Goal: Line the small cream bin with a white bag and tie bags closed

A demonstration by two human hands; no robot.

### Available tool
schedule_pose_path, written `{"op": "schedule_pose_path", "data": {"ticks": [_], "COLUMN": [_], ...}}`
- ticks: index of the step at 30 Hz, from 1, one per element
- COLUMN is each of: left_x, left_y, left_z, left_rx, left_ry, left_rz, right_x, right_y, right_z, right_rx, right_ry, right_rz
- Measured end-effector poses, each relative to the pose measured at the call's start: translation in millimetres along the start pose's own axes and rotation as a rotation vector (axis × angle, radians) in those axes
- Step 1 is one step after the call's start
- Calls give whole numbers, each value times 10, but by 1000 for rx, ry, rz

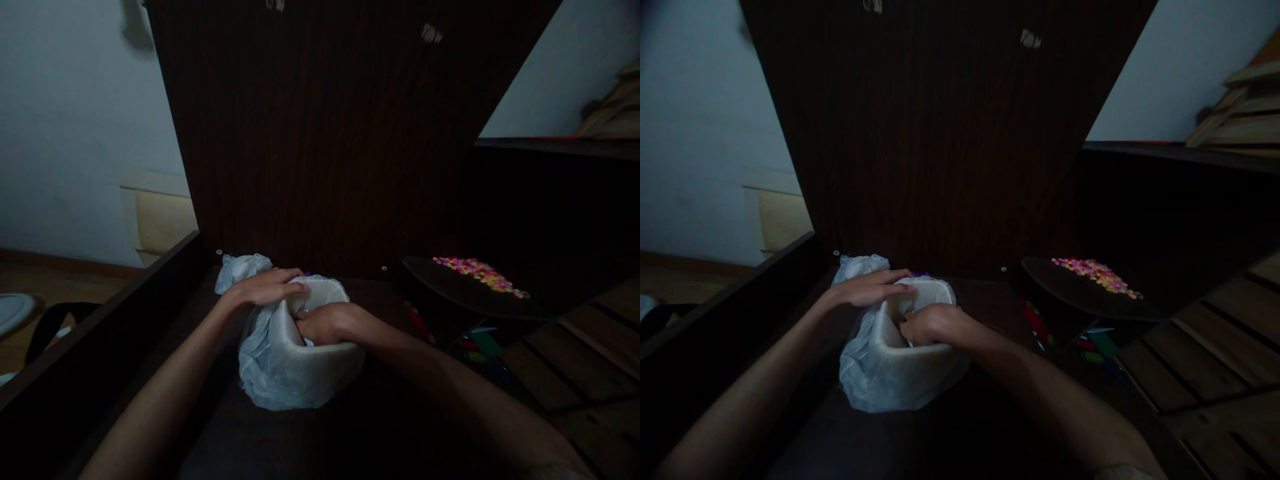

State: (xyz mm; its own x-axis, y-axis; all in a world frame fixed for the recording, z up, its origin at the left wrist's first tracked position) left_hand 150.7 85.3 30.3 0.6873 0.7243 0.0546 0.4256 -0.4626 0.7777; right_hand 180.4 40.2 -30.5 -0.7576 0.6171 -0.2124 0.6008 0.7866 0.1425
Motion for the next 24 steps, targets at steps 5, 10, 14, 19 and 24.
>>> {"op": "schedule_pose_path", "data": {"ticks": [5,10,14,19,24], "left_x": [-34,-82,-68,-34,-4], "left_y": [146,385,384,253,72], "left_z": [-62,-110,-65,-4,50], "left_rx": [18,-52,33,69,44], "left_ry": [88,170,128,67,1], "left_rz": [80,276,259,151,11], "right_x": [-161,-337,-342,-214,-237], "right_y": [-135,-154,-156,-201,-129], "right_z": [-123,-534,-581,-271,-296], "right_rx": [45,47,62,98,167], "right_ry": [-200,-245,-301,-380,-334], "right_rz": [-68,-131,-143,-120,-141]}}
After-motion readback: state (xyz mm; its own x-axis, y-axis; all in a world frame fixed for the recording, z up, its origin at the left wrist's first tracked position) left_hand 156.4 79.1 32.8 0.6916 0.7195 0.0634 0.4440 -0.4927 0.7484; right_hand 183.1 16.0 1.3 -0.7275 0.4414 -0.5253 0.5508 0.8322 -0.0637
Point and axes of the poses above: each hand's wrist, its own x-axis towards the middle knuckle, its own z-axis out of the palm, y = z × x, the point moved 10 cm from there along x, towards the middle knuckle, and after that the axes turned 12 degrees about -x, right-handed, at the moved point
